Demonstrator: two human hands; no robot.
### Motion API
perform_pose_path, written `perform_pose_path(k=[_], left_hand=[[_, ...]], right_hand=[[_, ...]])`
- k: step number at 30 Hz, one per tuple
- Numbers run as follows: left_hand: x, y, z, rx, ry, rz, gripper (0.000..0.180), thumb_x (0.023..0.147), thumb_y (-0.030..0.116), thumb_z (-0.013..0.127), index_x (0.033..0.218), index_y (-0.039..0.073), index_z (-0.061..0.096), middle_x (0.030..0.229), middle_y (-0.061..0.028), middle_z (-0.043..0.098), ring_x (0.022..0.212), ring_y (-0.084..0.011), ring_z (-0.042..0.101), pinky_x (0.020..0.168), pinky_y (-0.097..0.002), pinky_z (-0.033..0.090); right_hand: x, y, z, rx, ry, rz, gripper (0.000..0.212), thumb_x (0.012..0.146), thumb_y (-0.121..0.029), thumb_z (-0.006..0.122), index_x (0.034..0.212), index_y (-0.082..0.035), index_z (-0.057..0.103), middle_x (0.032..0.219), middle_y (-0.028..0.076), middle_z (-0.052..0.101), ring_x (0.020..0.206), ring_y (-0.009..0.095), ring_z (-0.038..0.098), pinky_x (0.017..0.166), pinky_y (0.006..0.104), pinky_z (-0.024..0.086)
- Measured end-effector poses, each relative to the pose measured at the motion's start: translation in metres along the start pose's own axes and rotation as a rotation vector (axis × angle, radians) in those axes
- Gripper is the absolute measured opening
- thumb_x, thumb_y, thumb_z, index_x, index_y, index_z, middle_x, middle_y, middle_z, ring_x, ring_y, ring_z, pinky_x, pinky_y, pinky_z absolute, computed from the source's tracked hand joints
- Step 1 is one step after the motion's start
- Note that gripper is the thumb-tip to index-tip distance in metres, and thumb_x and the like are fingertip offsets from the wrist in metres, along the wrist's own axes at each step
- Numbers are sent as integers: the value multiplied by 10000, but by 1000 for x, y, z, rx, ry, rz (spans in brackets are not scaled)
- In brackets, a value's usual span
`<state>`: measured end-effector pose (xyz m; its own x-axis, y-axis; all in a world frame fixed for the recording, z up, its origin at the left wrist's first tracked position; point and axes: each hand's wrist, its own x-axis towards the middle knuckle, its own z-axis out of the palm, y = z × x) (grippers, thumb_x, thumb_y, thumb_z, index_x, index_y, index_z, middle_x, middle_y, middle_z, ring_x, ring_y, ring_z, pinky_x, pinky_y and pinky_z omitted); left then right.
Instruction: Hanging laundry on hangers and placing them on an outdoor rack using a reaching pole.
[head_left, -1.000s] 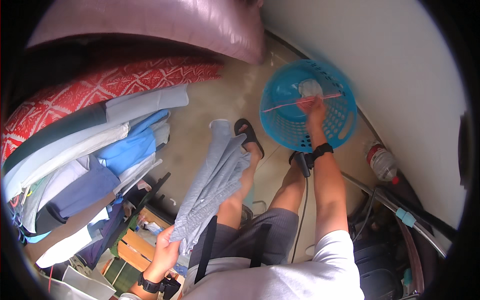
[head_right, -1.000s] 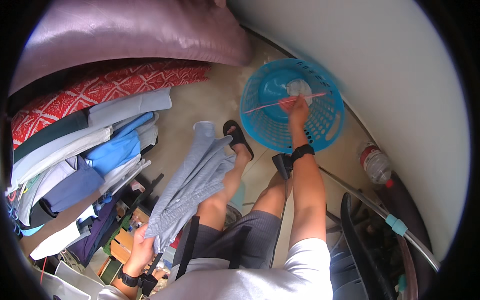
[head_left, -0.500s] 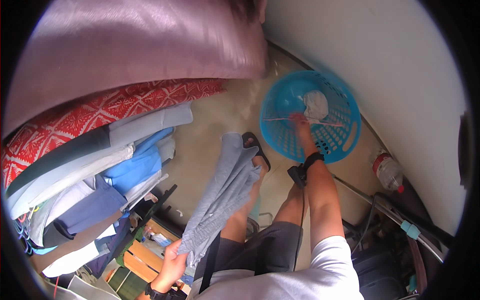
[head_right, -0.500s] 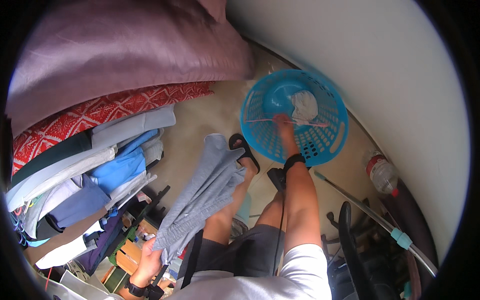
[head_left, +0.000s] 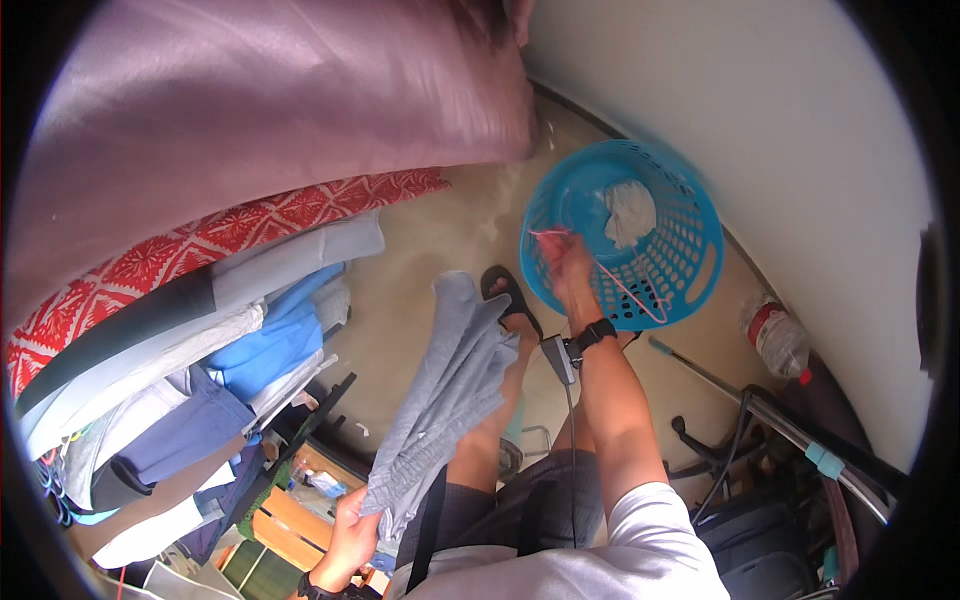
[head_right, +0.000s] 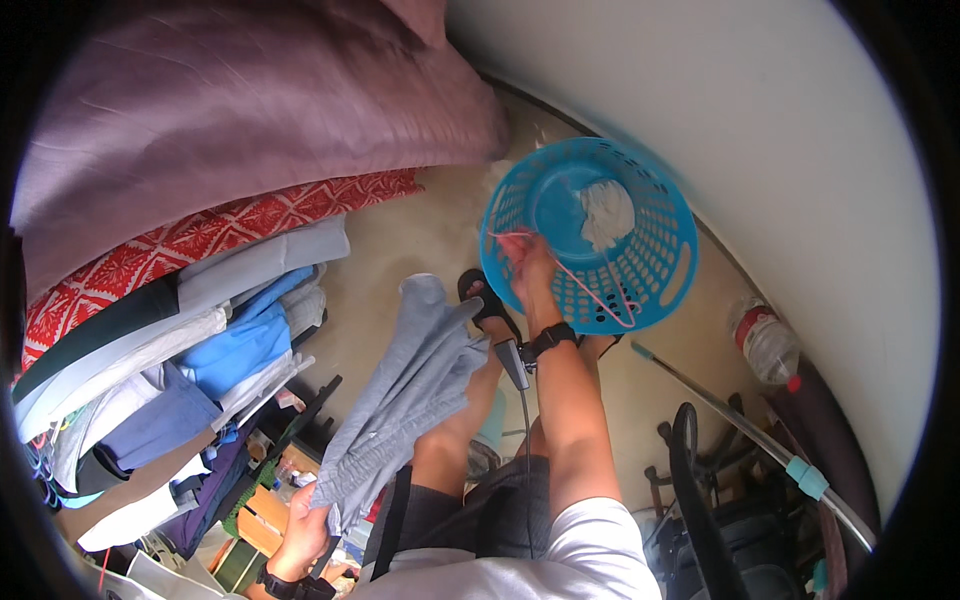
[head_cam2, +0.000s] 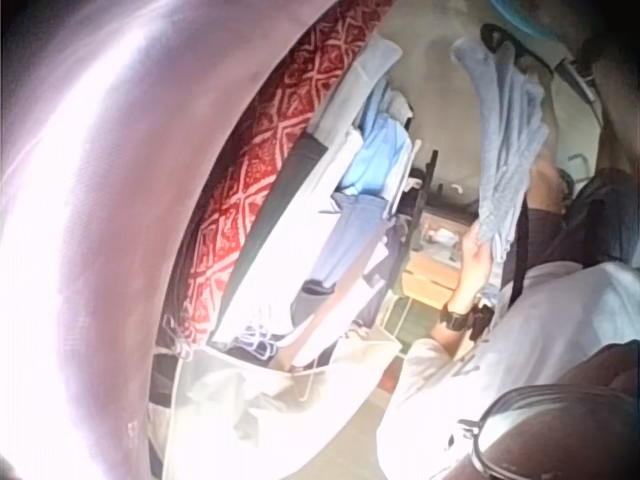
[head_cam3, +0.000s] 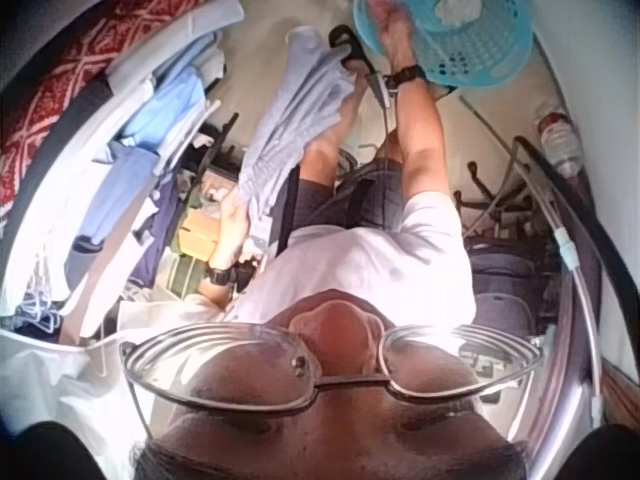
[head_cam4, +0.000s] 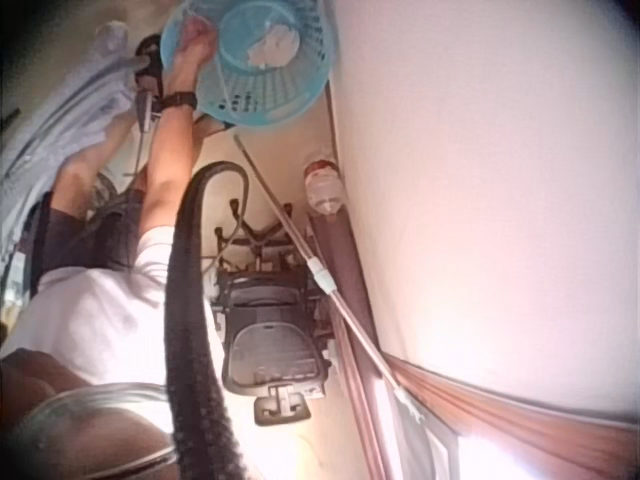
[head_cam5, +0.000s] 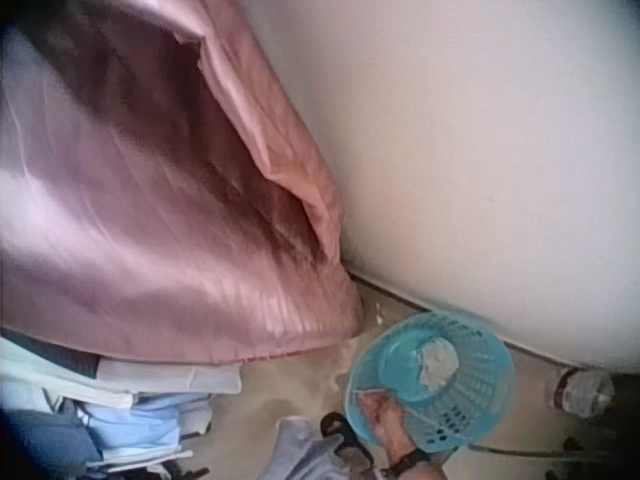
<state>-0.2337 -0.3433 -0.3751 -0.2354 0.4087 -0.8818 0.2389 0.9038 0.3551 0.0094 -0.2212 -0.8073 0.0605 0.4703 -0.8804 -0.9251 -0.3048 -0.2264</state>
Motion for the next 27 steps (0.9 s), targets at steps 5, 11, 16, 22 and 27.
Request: perform_pose_path(k=[5,11,16,22,27], left_hand=[[0,4,-1,56,-6,-6,228,836,-42,476,1018,-51,613,888,-28,652,839,-74,554,755,-232,439],[3,5,0,59,3,15,265,817,-61,454,1034,-56,605,913,-32,649,854,-79,557,770,-226,437],[4,3,-2,82,-14,4,234,842,-32,464,1026,-57,607,907,-29,648,855,-78,549,765,-227,434],[5,-5,-3,89,0,40,206,872,3,475,1017,-60,607,893,-26,645,853,-75,540,754,-233,434],[4,-19,-5,2,9,-1,202,894,36,483,1024,-59,604,911,-31,643,872,-85,544,773,-230,428]], right_hand=[[-22,-24,-7,-658,-221,-317,364,953,-172,338,1170,64,512,1016,192,639,960,238,633,854,326,498],[-35,-29,-4,-503,-201,-314,362,954,-171,363,1206,58,485,1046,183,631,1015,233,613,876,335,488],[-25,2,9,192,-61,-200,221,948,-172,403,1129,-72,481,846,76,568,857,207,610,818,365,504],[-13,21,14,301,151,-200,123,944,-206,450,1036,-135,487,625,-16,294,526,96,327,513,262,391],[9,15,-23,489,87,64,123,934,-170,461,1022,-92,494,585,-17,270,447,90,228,411,240,222]])
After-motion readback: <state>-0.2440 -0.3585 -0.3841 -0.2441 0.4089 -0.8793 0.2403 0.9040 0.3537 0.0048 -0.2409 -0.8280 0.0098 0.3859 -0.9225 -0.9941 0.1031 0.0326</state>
